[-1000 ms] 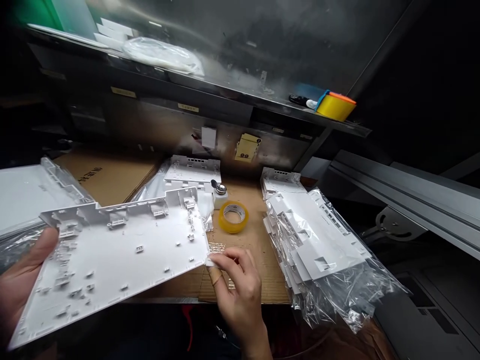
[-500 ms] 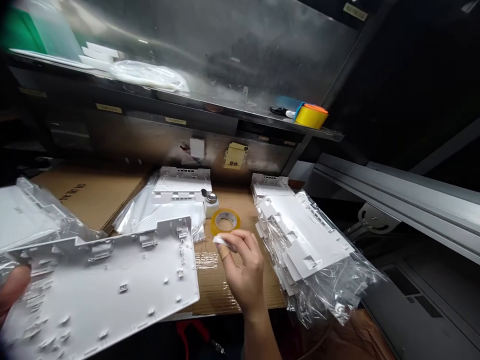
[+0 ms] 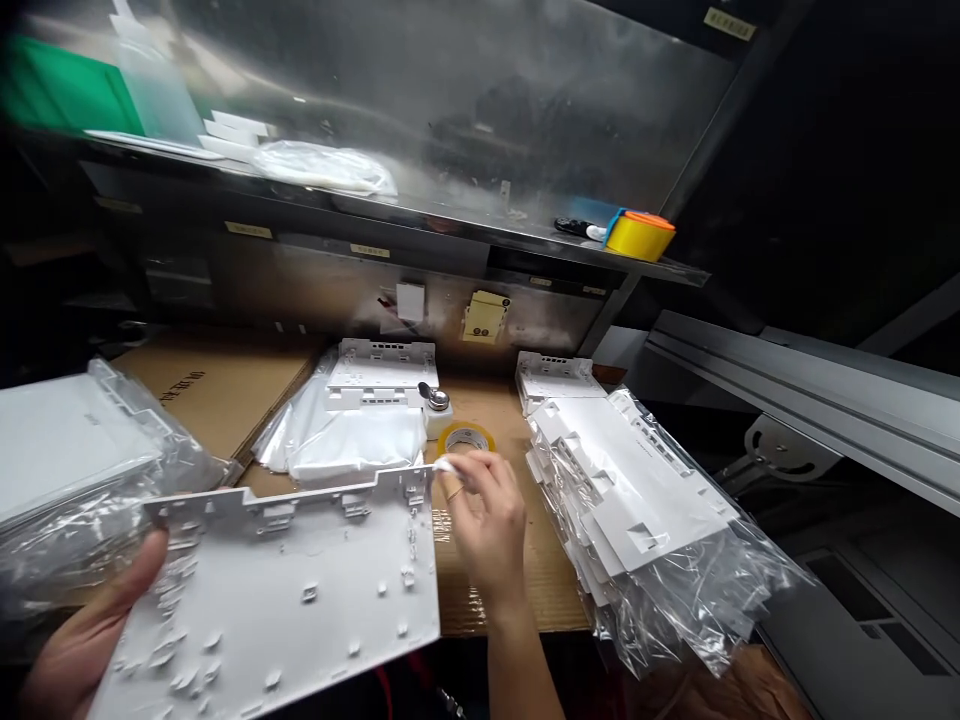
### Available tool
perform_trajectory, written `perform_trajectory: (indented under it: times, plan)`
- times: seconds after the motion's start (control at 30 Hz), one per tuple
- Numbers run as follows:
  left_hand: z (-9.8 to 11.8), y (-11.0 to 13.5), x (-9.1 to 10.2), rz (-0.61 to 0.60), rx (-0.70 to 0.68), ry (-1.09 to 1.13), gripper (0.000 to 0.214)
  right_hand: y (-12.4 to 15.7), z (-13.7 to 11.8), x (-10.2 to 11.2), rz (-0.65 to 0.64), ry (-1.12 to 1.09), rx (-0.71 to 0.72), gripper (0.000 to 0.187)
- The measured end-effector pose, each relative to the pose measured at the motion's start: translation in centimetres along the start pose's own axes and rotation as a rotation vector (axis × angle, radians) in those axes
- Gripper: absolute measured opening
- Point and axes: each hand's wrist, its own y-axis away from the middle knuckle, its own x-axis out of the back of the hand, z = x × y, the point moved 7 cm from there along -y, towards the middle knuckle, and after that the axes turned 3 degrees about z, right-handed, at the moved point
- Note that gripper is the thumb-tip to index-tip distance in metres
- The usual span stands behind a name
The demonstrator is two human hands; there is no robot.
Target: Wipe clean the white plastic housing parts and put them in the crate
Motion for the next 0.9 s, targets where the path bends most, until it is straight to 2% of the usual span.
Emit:
perform_trajectory:
  times: [0.1, 0.2, 0.27, 0.33, 0.4, 0.47, 0.67, 0.8, 0.9]
  plan:
    - [-0.5, 0.2, 0.0, 0.145, -0.014, -0.039, 0.079, -0.2, 0.6, 0.3, 0.053, 0.055, -0.054, 0.016]
    - [-1.5, 0.0, -1.1, 0.302, -0.124, -0.161, 0.082, -0.2, -2.4, -0.2, 0.092, -0.026, 0.064, 0.014]
    - [-2.3, -0.5, -2.9, 0.29, -0.227, -0.291, 0.066, 0.1, -5.5, -1.1, 0.085, -0.111, 0.164, 0.019]
    - [-2.8, -1.0, -5.1, 0.216, -0.364, -0.431, 0.043, 0.5, -8.2, -2.1, 0.074, -0.191, 0.225, 0.024]
    - [-3.2, -1.2, -6.9, 0.155, -0.484, -0.525, 0.031, 0.7, -9.7, -3.0, 0.056, -0.236, 0.255, 0.025]
    - [-3.6, -1.3, -7.9, 0.129, -0.53, -0.551, 0.028, 0.7, -10.1, -3.5, 0.049, -0.237, 0.271, 0.025]
    - [-4.1, -1.3, -8.5, 0.134, -0.561, -0.562, 0.03, 0.6, -9.2, -3.0, 0.107, -0.2, 0.244, 0.023]
    - [-4.5, -1.3, -8.0, 0.102, -0.438, -0.467, 0.032, 0.7, -9.5, -3.0, 0.087, -0.183, 0.324, 0.025]
    - [-4.4, -0.9, -7.4, 0.116, -0.328, -0.396, 0.039, 0.4, -8.6, -2.1, 0.14, -0.16, 0.258, 0.025]
